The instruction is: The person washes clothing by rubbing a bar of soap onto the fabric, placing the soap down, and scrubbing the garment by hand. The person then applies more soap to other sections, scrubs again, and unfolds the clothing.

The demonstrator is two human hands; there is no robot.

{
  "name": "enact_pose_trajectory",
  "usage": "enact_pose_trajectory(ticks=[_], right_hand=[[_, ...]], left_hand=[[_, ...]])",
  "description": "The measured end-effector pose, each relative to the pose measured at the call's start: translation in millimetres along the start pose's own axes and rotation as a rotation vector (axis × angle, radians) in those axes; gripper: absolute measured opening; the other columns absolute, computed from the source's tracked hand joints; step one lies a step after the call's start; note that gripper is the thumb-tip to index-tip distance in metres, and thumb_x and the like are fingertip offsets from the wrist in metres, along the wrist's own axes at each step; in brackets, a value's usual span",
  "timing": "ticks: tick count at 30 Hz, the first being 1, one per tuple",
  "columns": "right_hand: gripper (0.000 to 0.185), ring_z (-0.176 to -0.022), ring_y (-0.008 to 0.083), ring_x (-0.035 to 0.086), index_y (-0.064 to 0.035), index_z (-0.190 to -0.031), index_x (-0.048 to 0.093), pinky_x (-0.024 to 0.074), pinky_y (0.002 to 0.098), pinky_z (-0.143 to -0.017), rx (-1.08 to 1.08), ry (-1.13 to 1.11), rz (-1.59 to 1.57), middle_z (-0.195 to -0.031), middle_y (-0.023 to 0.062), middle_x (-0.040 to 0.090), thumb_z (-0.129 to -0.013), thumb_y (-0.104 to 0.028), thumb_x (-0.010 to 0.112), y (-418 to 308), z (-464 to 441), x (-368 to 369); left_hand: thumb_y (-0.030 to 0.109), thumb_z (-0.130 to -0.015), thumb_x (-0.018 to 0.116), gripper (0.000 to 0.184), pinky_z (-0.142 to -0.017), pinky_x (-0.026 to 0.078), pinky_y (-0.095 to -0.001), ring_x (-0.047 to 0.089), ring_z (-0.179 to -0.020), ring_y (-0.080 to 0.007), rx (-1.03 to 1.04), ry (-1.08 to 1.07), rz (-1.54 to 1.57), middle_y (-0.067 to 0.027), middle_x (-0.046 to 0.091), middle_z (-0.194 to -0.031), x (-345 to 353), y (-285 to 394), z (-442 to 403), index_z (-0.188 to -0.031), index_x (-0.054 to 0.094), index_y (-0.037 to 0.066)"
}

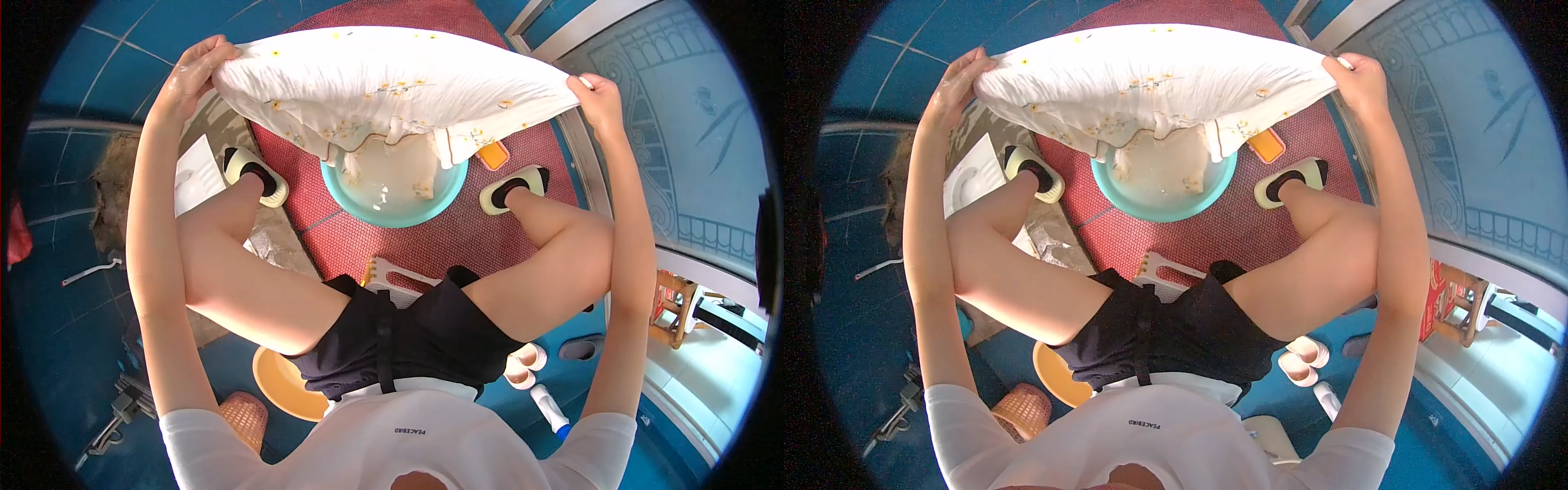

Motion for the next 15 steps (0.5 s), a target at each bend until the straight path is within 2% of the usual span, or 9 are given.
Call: enact_pose_trajectory(ticks=[7, 9, 10, 13, 15], right_hand=[[0.017, -0.059, 0.0058, 0.046, 0.0002, -0.069, 0.06, 0.0349, 0.0206, -0.055, 0.06, -0.026, -0.051, -0.064, -0.001, 0.055, -0.071, -0.017, 0.059, 7, -1, -3], [0.018, -0.06, 0.0058, 0.047, 0.0001, -0.071, 0.061, 0.0354, 0.0202, -0.055, 0.074, -0.033, -0.037, -0.065, -0.0007, 0.055, -0.072, -0.018, 0.059, 7, -1, -1], [0.021, -0.06, 0.0073, 0.05, 0.0016, -0.074, 0.061, 0.0378, 0.0212, -0.056, 0.11, -0.049, -0.124, -0.067, 0.0017, 0.057, -0.071, -0.019, 0.06, 8, 0, 2], [0.026, -0.062, 0.009, 0.053, 0.0036, -0.079, 0.061, 0.0408, 0.0222, -0.057, 0.121, -0.083, -0.265, -0.07, 0.0047, 0.06, -0.072, -0.021, 0.06, -3, 5, 17], [0.027, -0.064, 0.0103, 0.055, 0.004, -0.082, 0.061, 0.043, 0.0229, -0.06, 0.08, -0.107, -0.309, -0.073, 0.0058, 0.06, -0.074, -0.022, 0.06, -13, 5, 29]], left_hand=[[0.024, -0.074, 0.056, 0.016, -0.065, 0.037, -0.0191, 0.041, -0.063, -0.0029, -0.046, 0.033, 0.067, 0.0087, 0.043, -0.065, -7, -7, -4, -0.065, 0.045, 0.017], [0.025, -0.076, 0.056, 0.017, -0.065, 0.038, -0.0197, 0.043, -0.065, -0.003, -0.024, -0.051, 0.048, 0.0073, 0.047, -0.068, -4, -5, -4, -0.066, 0.047, 0.016], [0.025, -0.076, 0.056, 0.017, -0.065, 0.038, -0.0197, 0.043, -0.065, -0.003, -0.024, -0.051, 0.049, 0.0073, 0.047, -0.068, -3, -6, -3, -0.066, 0.047, 0.016], [0.029, -0.077, 0.058, 0.017, -0.069, 0.039, -0.0211, 0.048, -0.071, -0.0046, -0.028, -0.076, 0.048, 0.0049, 0.053, -0.076, 24, 7, 4, -0.075, 0.054, 0.012], [0.033, -0.077, 0.059, 0.027, -0.073, 0.039, -0.0221, 0.051, -0.077, -0.0073, 0.073, -0.128, 0.093, 0.001, 0.057, -0.082, 50, 21, 8, -0.085, 0.058, 0.007]])
Point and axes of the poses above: each hand's wrist, its own z-axis away from the middle knuckle, its own x-axis out of the palm, y = z × x, the point moved 8 cm from there along -z, towards the middle knuckle
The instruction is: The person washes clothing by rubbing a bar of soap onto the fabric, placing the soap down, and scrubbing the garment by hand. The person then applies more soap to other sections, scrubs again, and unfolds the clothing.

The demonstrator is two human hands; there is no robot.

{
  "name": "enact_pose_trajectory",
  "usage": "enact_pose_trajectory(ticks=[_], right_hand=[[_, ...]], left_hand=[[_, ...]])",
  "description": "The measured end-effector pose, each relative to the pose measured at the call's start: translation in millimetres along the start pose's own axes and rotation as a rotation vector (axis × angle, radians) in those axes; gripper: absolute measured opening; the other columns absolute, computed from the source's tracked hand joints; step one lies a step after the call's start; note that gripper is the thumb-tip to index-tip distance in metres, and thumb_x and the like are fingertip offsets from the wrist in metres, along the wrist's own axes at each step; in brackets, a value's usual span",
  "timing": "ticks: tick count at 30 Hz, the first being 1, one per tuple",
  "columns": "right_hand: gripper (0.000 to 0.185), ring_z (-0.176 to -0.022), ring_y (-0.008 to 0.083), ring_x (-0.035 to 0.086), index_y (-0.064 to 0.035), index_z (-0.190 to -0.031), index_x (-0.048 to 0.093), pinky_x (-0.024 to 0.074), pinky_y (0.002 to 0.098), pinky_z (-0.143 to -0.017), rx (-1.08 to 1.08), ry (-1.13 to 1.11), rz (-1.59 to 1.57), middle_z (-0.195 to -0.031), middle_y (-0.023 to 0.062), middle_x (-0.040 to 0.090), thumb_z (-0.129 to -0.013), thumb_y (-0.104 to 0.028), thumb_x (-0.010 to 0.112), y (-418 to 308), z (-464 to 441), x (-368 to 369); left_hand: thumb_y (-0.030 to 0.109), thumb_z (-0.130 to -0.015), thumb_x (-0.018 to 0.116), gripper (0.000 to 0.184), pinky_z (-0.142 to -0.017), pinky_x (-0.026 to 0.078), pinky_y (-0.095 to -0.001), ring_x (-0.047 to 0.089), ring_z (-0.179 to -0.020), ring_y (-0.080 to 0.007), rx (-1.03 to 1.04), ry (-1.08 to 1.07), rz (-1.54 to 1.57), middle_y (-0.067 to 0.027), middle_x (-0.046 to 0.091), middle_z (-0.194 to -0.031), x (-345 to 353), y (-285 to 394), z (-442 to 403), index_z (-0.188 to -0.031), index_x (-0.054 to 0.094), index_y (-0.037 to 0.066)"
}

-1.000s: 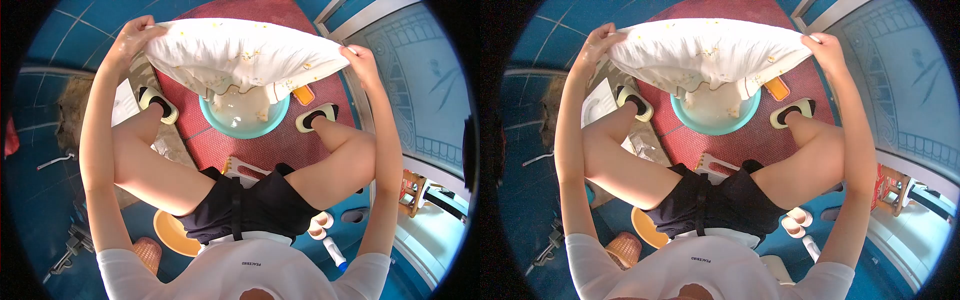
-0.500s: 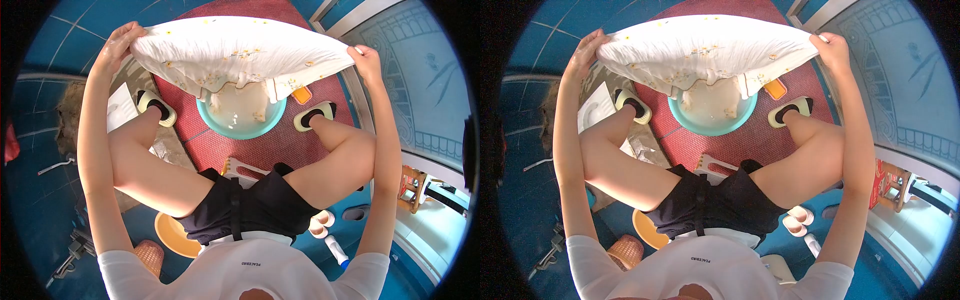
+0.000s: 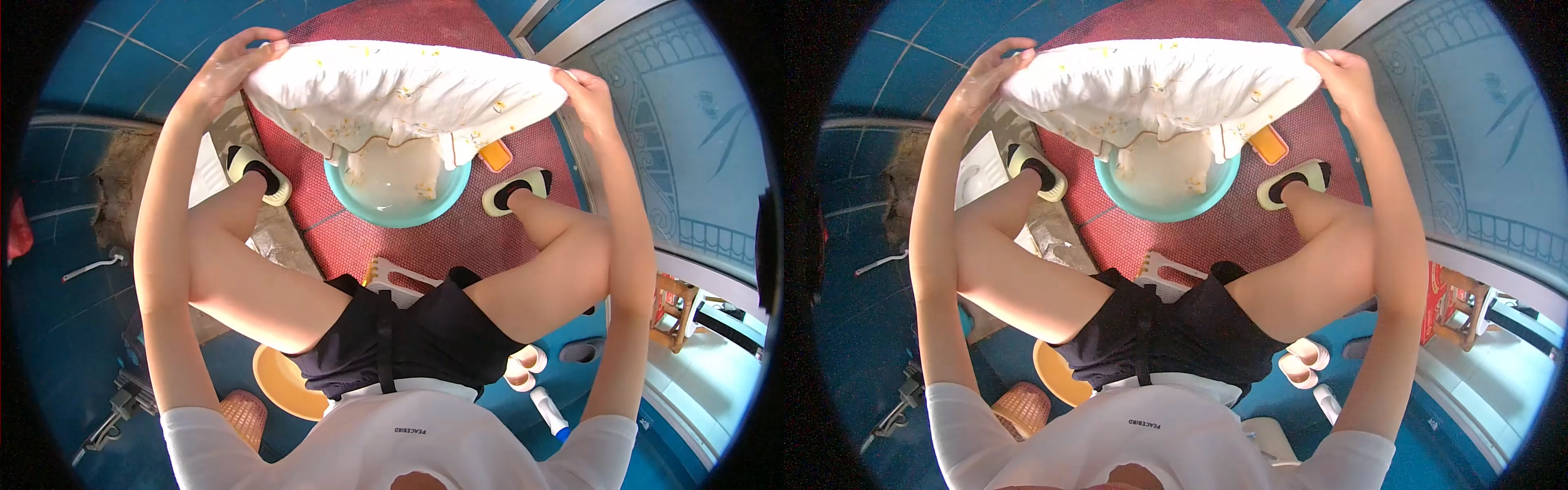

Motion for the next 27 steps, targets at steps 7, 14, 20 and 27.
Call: enact_pose_trajectory(ticks=[7, 14, 20, 27], right_hand=[[0.03, -0.081, 0.0157, 0.058, 0.0037, -0.093, 0.056, 0.0457, 0.0271, -0.074, 0.242, -0.233, -0.258, -0.089, 0.01, 0.059, -0.076, -0.021, 0.059, 2, 17, 45], [0.022, -0.088, 0.014, 0.055, -0.0011, -0.092, 0.054, 0.0429, 0.025, -0.076, 0.167, -0.312, -0.233, -0.089, 0.008, 0.059, -0.075, -0.014, 0.059, -9, 24, 58], [0.009, -0.073, 0.0055, 0.047, -0.0065, -0.079, 0.048, 0.0365, 0.0198, -0.067, -0.178, -0.292, -0.19, -0.077, -0.001, 0.052, -0.073, -0.005, 0.054, -44, 25, 51], [0.009, -0.07, 0.0039, 0.044, -0.0055, -0.078, 0.047, 0.0355, 0.019, -0.064, -0.378, -0.406, -0.156, -0.071, -0.0021, 0.046, -0.07, -0.002, 0.052, -88, 57, 82]], left_hand=[[0.037, -0.079, 0.055, 0.034, -0.067, 0.04, -0.0231, 0.05, -0.069, -0.0074, -0.06, -0.202, -0.138, 0.0009, 0.055, -0.074, 36, -8, -4, -0.086, 0.057, 0.004], [0.032, -0.082, 0.052, 0.026, -0.072, 0.032, -0.0222, 0.04, -0.072, -0.0057, 0.039, -0.223, -0.159, 0.0037, 0.047, -0.072, 54, 15, 6, -0.078, 0.05, 0.007], [0.02, -0.082, 0.051, 0.016, -0.064, 0.034, -0.0235, 0.04, -0.068, -0.0072, 0.104, -0.197, -0.373, 0.0024, 0.045, -0.07, 44, -3, -8, -0.08, 0.049, 0.005], [0.017, -0.074, 0.057, 0.034, -0.079, 0.04, -0.0316, 0.052, -0.09, -0.024, 0.087, -0.511, -0.865, -0.0132, 0.054, -0.091, 99, -48, -4, -0.104, 0.046, 0.006]])
Point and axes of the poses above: each hand's wrist, its own z-axis away from the middle knuckle, its own x-axis out of the palm, y = z × x, the point moved 8 cm from there along -z, towards the middle knuckle
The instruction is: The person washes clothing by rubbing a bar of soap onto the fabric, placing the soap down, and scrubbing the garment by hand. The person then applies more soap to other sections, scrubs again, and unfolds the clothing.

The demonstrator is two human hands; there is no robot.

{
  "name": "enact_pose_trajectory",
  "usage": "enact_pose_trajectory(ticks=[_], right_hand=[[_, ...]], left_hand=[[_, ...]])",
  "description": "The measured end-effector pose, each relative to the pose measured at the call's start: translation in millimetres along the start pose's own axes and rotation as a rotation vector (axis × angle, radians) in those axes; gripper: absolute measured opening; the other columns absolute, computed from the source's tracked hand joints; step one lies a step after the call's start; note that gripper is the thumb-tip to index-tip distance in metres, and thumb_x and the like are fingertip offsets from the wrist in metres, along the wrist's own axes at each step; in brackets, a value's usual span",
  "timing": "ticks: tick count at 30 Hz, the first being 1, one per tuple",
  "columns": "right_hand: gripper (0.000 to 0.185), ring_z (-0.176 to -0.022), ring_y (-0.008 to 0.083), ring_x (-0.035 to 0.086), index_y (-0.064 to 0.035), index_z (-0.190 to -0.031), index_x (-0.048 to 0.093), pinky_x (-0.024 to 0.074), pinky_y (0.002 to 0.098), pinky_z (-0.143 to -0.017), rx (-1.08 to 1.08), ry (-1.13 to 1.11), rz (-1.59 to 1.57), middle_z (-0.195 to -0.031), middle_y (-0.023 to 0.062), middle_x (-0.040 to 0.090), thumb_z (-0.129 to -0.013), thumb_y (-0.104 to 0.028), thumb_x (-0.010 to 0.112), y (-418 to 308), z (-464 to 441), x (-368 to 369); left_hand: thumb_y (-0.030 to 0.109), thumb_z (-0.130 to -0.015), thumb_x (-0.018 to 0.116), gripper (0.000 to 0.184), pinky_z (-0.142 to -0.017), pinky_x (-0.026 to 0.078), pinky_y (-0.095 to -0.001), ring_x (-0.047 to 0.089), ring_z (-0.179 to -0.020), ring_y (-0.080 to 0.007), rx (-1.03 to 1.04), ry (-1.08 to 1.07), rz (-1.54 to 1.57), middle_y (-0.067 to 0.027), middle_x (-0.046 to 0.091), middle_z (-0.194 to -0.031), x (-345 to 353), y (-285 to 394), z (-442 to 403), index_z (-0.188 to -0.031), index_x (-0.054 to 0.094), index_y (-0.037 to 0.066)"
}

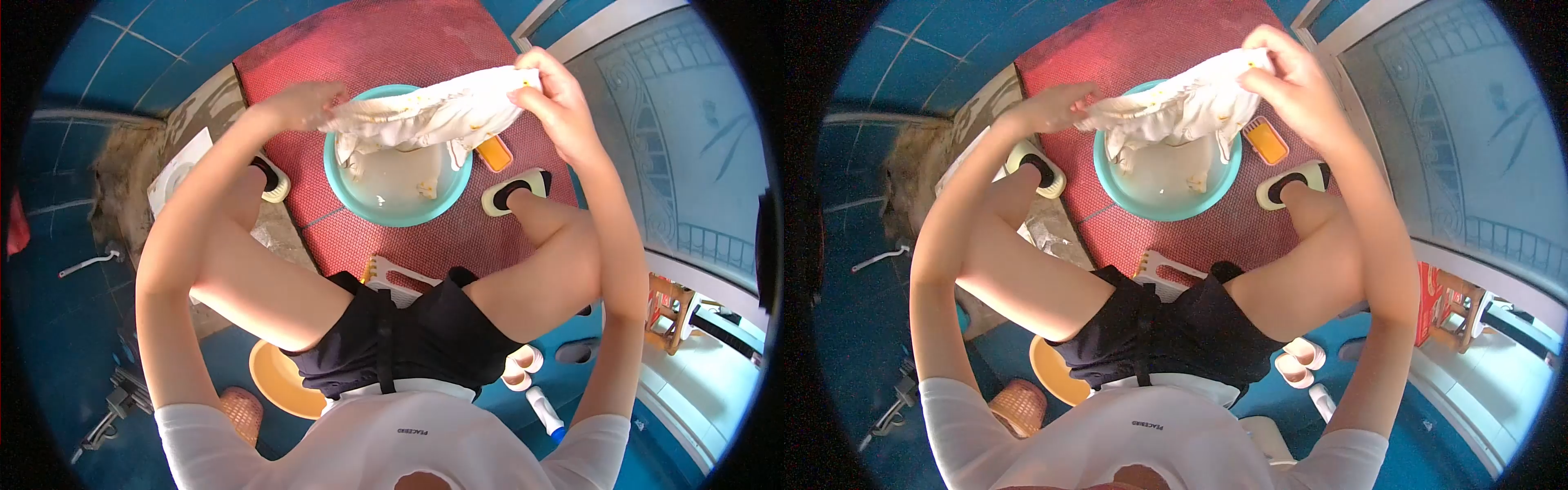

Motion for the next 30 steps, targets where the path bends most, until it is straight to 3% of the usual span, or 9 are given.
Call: enact_pose_trajectory(ticks=[3, 5, 8, 14, 17, 19, 22, 26, 30], right_hand=[[0.01, -0.071, 0.0045, 0.045, -0.0055, -0.077, 0.046, 0.0363, 0.0196, -0.063, 0.042, -0.085, -0.045, -0.072, -0.0022, 0.046, -0.07, -0.002, 0.052, -13, -2, 23], [0.011, -0.071, 0.0043, 0.045, -0.0055, -0.077, 0.046, 0.037, 0.0196, -0.063, 0.075, -0.155, -0.116, -0.072, -0.0023, 0.046, -0.069, -0.002, 0.052, -19, -1, 42], [0.014, -0.076, 0.0058, 0.044, -0.0067, -0.079, 0.044, 0.0361, 0.0203, -0.067, 0.003, -0.28, -0.062, -0.079, -0.0011, 0.044, -0.069, 0.0, 0.052, -21, -3, 51], [0.015, -0.074, 0.006, 0.044, -0.0068, -0.078, 0.044, 0.0366, 0.0197, -0.064, 0.086, -0.237, -0.152, -0.081, -0.001, 0.044, -0.068, 0.001, 0.053, -18, -3, 42], [0.009, -0.069, 0.0051, 0.046, -0.0063, -0.075, 0.047, 0.038, 0.0211, -0.061, 0.006, -0.128, -0.022, -0.07, -0.0001, 0.047, -0.07, -0.002, 0.053, -18, -1, 25], [0.009, -0.068, 0.0107, 0.051, -0.0072, -0.075, 0.049, 0.0405, 0.0249, -0.06, -0.254, -0.033, 0.509, -0.069, 0.0021, 0.049, -0.069, -0.006, 0.056, -36, 4, 10], [0.014, -0.071, 0.0189, 0.053, -0.0078, -0.076, 0.051, 0.0424, 0.0304, -0.059, -0.364, -0.06, 1.068, -0.071, 0.0037, 0.05, -0.068, -0.013, 0.06, -42, 13, 9], [0.018, -0.074, 0.0219, 0.052, -0.0082, -0.077, 0.052, 0.0426, 0.0347, -0.058, -0.319, -0.085, 1.227, -0.072, 0.0025, 0.052, -0.065, -0.018, 0.062, -18, 17, 8], [0.018, -0.068, 0.0238, 0.053, -0.0059, -0.075, 0.05, 0.0413, 0.0332, -0.055, -0.202, -0.149, 1.01, -0.069, 0.0064, 0.051, -0.069, -0.019, 0.061, 0, 18, 6]], left_hand=[[0.026, -0.069, 0.062, 0.057, -0.087, 0.037, -0.0372, 0.045, -0.104, -0.0287, 0.297, 0.244, 0.084, -0.0147, 0.048, -0.11, 10, 36, -6, -0.118, 0.037, 0.009], [0.027, -0.066, 0.065, 0.067, -0.093, 0.032, -0.0358, 0.04, -0.11, -0.0284, 0.305, 0.237, 0.28, -0.0141, 0.041, -0.119, 7, 65, -9, -0.123, 0.034, 0.011], [0.025, -0.069, 0.063, 0.062, -0.09, 0.034, -0.0358, 0.044, -0.106, -0.0281, 0.46, 0.301, 0.512, -0.0143, 0.046, -0.114, 18, 96, -15, -0.122, 0.035, 0.01], [0.017, -0.078, 0.053, 0.037, -0.08, 0.04, -0.0293, 0.054, -0.09, -0.0211, 0.384, 0.211, 0.704, -0.0132, 0.057, -0.097, 33, 102, -26, -0.112, 0.044, 0.005], [0.015, -0.081, 0.049, 0.028, -0.075, 0.041, -0.0284, 0.055, -0.083, -0.0192, 0.395, 0.148, 0.858, -0.0128, 0.057, -0.092, 31, 93, -28, -0.107, 0.048, 0.003], [0.015, -0.081, 0.048, 0.027, -0.073, 0.042, -0.0289, 0.055, -0.081, -0.0194, 0.349, 0.167, 0.763, -0.0128, 0.058, -0.089, 22, 81, -31, -0.105, 0.049, 0.002], [0.017, -0.081, 0.048, 0.023, -0.069, 0.043, -0.0298, 0.056, -0.075, -0.0195, 0.242, 0.221, 0.657, -0.0132, 0.058, -0.082, 2, 67, -24, -0.098, 0.052, 0.001], [0.02, -0.08, 0.052, 0.023, -0.066, 0.043, -0.0291, 0.055, -0.075, -0.0163, 0.185, 0.271, 0.674, -0.012, 0.058, -0.08, -12, 62, -14, -0.092, 0.054, 0.0], [0.021, -0.08, 0.053, 0.024, -0.061, 0.042, -0.027, 0.053, -0.069, -0.0123, 0.194, 0.097, 0.773, -0.0081, 0.057, -0.077, -12, 73, -6, -0.089, 0.055, -0.001]])
Point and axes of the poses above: each hand's wrist, its own z-axis away from the middle knuckle, its own x-axis out of the palm, y = z × x, the point moved 8 cm from there along -z, towards the middle knuckle
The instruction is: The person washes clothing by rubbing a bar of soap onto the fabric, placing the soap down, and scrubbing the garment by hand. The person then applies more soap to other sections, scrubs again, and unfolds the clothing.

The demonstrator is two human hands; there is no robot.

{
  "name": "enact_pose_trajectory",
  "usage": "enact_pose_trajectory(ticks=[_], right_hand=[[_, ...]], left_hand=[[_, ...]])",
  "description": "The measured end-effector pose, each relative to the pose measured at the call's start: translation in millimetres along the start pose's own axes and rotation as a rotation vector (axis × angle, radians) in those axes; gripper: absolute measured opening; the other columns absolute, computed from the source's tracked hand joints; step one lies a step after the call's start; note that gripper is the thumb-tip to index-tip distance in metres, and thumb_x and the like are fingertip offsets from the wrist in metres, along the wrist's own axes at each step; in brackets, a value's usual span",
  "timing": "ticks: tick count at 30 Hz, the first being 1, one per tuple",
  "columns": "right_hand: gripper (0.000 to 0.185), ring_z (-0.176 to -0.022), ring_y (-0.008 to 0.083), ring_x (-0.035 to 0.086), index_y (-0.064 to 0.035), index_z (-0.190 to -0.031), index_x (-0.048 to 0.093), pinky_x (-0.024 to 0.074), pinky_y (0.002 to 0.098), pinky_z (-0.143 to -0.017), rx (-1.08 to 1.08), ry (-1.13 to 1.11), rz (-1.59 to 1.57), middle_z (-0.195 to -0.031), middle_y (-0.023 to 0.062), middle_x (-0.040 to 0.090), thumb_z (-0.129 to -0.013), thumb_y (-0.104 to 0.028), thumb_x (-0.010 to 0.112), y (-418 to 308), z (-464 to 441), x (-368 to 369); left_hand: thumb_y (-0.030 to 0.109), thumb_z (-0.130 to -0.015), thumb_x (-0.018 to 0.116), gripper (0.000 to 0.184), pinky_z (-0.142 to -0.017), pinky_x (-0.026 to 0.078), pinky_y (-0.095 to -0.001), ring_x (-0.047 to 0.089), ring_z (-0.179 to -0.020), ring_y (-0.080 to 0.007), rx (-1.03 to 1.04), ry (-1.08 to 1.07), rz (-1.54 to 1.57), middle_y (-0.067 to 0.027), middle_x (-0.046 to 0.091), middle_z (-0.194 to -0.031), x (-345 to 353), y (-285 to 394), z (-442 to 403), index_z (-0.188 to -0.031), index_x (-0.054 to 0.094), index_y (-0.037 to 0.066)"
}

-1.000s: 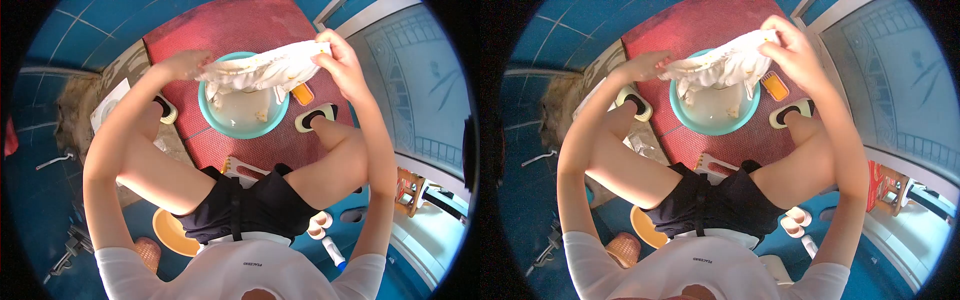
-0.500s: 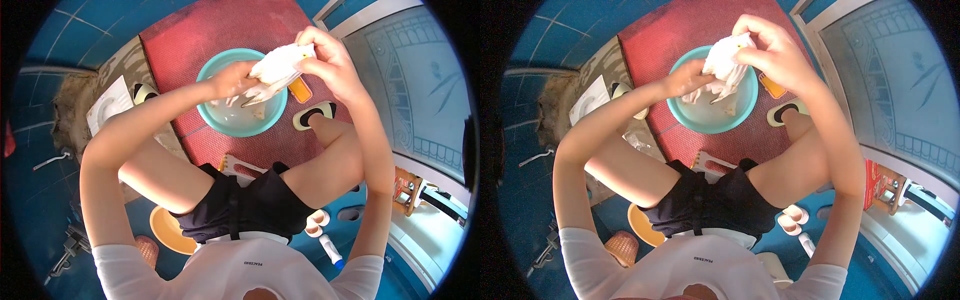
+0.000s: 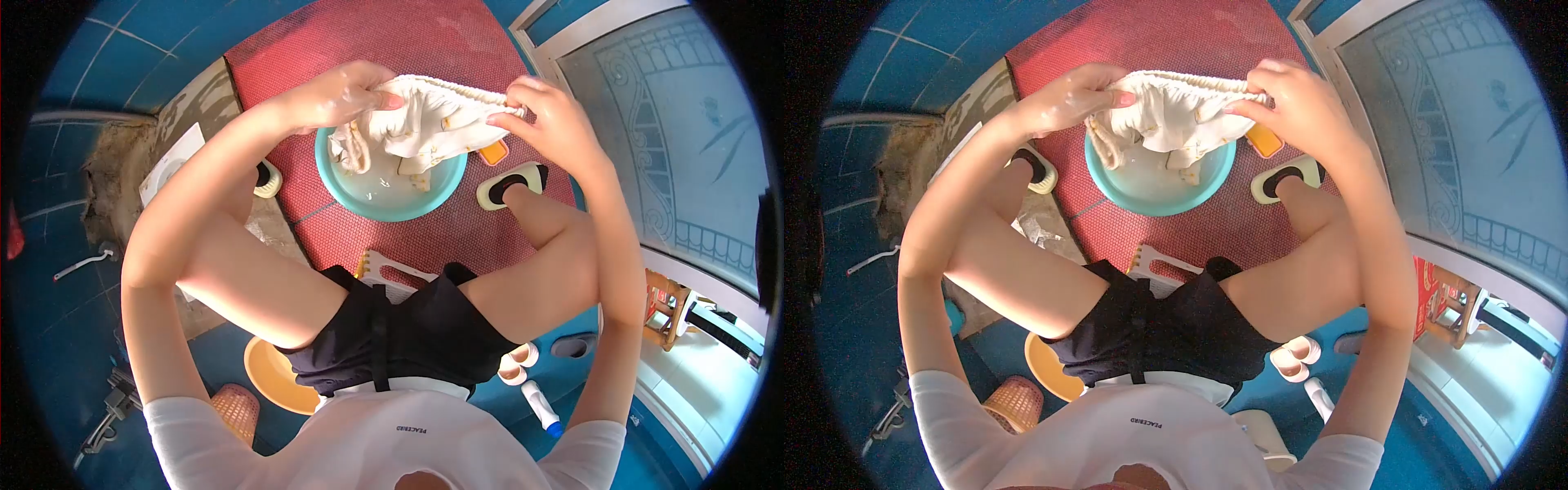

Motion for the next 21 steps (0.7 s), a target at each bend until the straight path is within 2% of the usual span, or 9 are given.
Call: enact_pose_trajectory(ticks=[1, 2, 4, 8, 10, 11, 14, 17, 21], right_hand=[[0.019, -0.065, 0.0249, 0.053, -0.0051, -0.074, 0.049, 0.0408, 0.0329, -0.054, 0.072, -0.073, -0.186, -0.068, 0.0076, 0.051, -0.071, -0.02, 0.061, 4, 0, 8], [0.019, -0.065, 0.0249, 0.053, -0.0051, -0.074, 0.049, 0.0408, 0.0329, -0.054, 0.071, -0.072, -0.186, -0.068, 0.0076, 0.051, -0.071, -0.02, 0.061, 2, -1, 10], [0.021, -0.062, 0.0267, 0.054, -0.0046, -0.074, 0.047, 0.0401, 0.0324, -0.052, 0.254, -0.037, -0.447, -0.068, 0.0091, 0.052, -0.073, -0.021, 0.06, 10, -1, 19], [0.019, -0.064, 0.0259, 0.055, -0.0062, -0.077, 0.045, 0.0411, 0.0334, -0.051, 0.236, 0.084, -0.474, -0.071, 0.0088, 0.054, -0.073, -0.019, 0.059, -6, -8, 18], [0.015, -0.065, 0.0246, 0.056, -0.0099, -0.081, 0.048, 0.0435, 0.0335, -0.053, 0.035, 0.097, -0.298, -0.073, 0.0076, 0.055, -0.071, -0.015, 0.058, -34, -10, 14], [0.015, -0.07, 0.0225, 0.056, -0.0117, -0.083, 0.05, 0.0458, 0.0331, -0.056, -0.087, 0.13, -0.163, -0.077, 0.0043, 0.055, -0.069, -0.012, 0.057, -48, -10, 14], [0.017, -0.075, 0.0208, 0.054, -0.0118, -0.085, 0.052, 0.0463, 0.0317, -0.06, -0.175, 0.085, 0.022, -0.078, 0.0015, 0.054, -0.068, -0.011, 0.057, -59, -14, 21], [0.016, -0.078, 0.0191, 0.052, -0.0099, -0.083, 0.052, 0.0455, 0.0315, -0.063, -0.127, 0.143, 0.117, -0.078, 0.0004, 0.053, -0.068, -0.012, 0.057, -38, -23, 20], [0.016, -0.083, 0.0189, 0.051, -0.0087, -0.082, 0.051, 0.0445, 0.0333, -0.068, -0.069, 0.125, 0.091, -0.086, 0.0013, 0.051, -0.07, -0.015, 0.058, -37, -26, 23]], left_hand=[[0.021, -0.081, 0.053, 0.024, -0.06, 0.042, -0.0256, 0.052, -0.067, -0.0112, -0.017, -0.016, 0.052, -0.007, 0.057, -0.076, 2, 2, 2, -0.088, 0.055, -0.002], [0.021, -0.081, 0.053, 0.024, -0.06, 0.042, -0.0256, 0.052, -0.067, -0.0112, -0.017, -0.015, 0.051, -0.007, 0.057, -0.076, 2, 5, 4, -0.088, 0.055, -0.002], [0.018, -0.081, 0.052, 0.021, -0.06, 0.043, -0.0236, 0.052, -0.067, -0.0098, -0.03, 0.144, 0.216, -0.0059, 0.056, -0.076, -9, 5, 7, -0.086, 0.056, -0.002], [0.014, -0.081, 0.05, 0.019, -0.062, 0.046, -0.0238, 0.055, -0.071, -0.0112, -0.155, 0.205, 0.229, -0.0078, 0.058, -0.08, -21, -4, 6, -0.089, 0.054, -0.003], [0.011, -0.081, 0.05, 0.019, -0.066, 0.047, -0.0253, 0.057, -0.075, -0.0136, -0.166, 0.327, 0.468, -0.0098, 0.058, -0.085, -26, -9, 6, -0.094, 0.052, -0.003], [0.011, -0.08, 0.05, 0.022, -0.07, 0.047, -0.0264, 0.058, -0.077, -0.0158, -0.195, 0.303, 0.55, -0.0114, 0.057, -0.088, -25, -6, 8, -0.097, 0.049, -0.004], [0.01, -0.079, 0.052, 0.022, -0.07, 0.048, -0.0258, 0.058, -0.076, -0.0156, -0.18, 0.254, 0.664, -0.0112, 0.057, -0.087, -25, -4, 10, -0.096, 0.05, -0.004], [0.011, -0.081, 0.049, 0.023, -0.08, 0.045, -0.0278, 0.056, -0.089, -0.0162, -0.178, 0.165, 0.48, -0.0098, 0.055, -0.095, -24, 5, 15, -0.099, 0.047, -0.003], [0.011, -0.081, 0.048, 0.022, -0.078, 0.046, -0.0273, 0.056, -0.088, -0.0158, -0.172, 0.212, 0.575, -0.0091, 0.055, -0.095, -20, 14, 21, -0.098, 0.048, -0.003]])
Point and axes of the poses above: each hand's wrist, its own z-axis away from the middle knuckle, its own x-axis out of the palm, y = z × x, the point moved 8 cm from there along -z, towards the middle knuckle
